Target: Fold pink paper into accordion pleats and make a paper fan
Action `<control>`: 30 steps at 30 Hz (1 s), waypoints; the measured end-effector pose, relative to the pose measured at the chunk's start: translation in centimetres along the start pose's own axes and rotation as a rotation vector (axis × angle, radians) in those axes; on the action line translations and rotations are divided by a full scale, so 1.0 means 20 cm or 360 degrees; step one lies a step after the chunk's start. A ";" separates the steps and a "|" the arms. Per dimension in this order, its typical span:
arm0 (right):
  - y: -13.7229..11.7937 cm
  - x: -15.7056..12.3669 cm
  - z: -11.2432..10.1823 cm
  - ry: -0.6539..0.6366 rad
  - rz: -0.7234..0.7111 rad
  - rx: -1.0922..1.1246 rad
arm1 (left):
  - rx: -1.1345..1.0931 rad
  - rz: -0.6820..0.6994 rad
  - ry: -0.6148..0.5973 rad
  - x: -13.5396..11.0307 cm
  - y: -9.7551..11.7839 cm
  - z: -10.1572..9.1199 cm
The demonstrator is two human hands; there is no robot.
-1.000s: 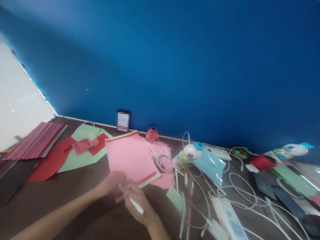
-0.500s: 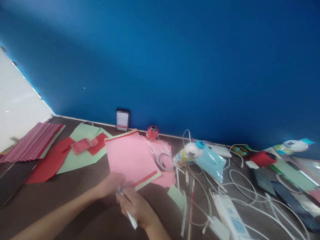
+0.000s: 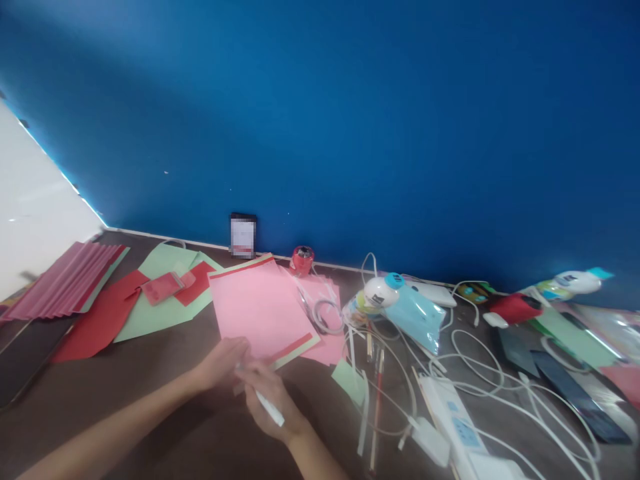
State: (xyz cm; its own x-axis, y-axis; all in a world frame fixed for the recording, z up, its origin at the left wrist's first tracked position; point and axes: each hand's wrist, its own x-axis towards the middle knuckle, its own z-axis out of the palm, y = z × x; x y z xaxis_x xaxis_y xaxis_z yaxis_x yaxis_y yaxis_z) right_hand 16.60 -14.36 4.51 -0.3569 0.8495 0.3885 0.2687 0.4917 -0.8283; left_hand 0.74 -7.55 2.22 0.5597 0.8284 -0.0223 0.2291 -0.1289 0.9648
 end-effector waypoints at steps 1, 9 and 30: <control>0.00 0.00 0.00 0.0022 0.0044 0.0051 | -0.0026 -0.0010 0.0019 0.00 0.01 0.00; 0.04 0.02 -0.13 0.0308 0.0612 0.0502 | -0.0676 0.0118 -0.0156 -0.03 0.09 0.08; 0.32 -0.12 -0.80 0.0192 0.0597 -0.1343 | 0.1652 0.0322 -0.0053 -0.07 0.07 0.18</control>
State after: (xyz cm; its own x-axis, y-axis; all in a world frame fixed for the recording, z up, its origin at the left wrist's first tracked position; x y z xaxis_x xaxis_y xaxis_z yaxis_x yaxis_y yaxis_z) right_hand 33.53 -10.26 4.73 -0.0322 0.9718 0.2335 0.9261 0.1169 -0.3588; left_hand 3.17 -10.90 2.66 0.6814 0.7262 0.0916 0.6890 -0.6786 0.2545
